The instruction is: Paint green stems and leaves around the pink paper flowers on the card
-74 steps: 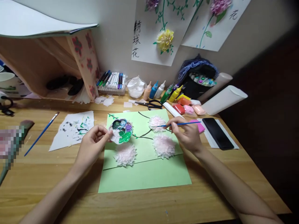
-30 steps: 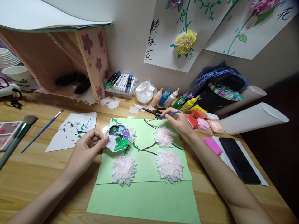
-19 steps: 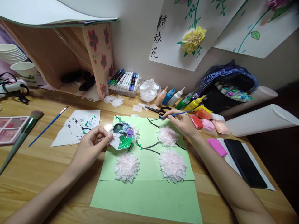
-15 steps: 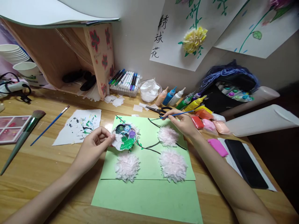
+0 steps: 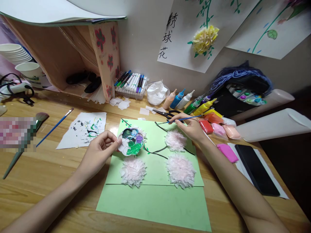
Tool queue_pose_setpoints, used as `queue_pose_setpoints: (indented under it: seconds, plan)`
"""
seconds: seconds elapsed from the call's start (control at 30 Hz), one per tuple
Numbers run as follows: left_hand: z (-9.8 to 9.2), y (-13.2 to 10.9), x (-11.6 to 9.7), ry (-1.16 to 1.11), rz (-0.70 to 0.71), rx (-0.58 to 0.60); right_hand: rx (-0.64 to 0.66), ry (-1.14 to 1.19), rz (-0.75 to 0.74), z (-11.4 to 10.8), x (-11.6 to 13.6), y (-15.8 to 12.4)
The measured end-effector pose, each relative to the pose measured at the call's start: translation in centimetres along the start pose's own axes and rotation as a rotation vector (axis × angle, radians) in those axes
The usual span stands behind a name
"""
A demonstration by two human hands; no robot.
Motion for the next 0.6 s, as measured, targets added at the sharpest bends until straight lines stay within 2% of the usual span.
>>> queue_pose_setpoints:
  seconds: [0.6]
  plan:
    - [0.0,0.28,0.18,-0.019,-0.01,-0.011,-0.023,-0.028,-0.026,-0.57,0.31,0.21]
Point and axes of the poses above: each hand's wrist, its own y-axis towards the middle knuckle, its own z-axis out of the palm, x = y × z, the point moved 8 cm from there along y, towards the middle knuckle, and after that the axes turned 11 degrees about -x, right-handed, at the moved point
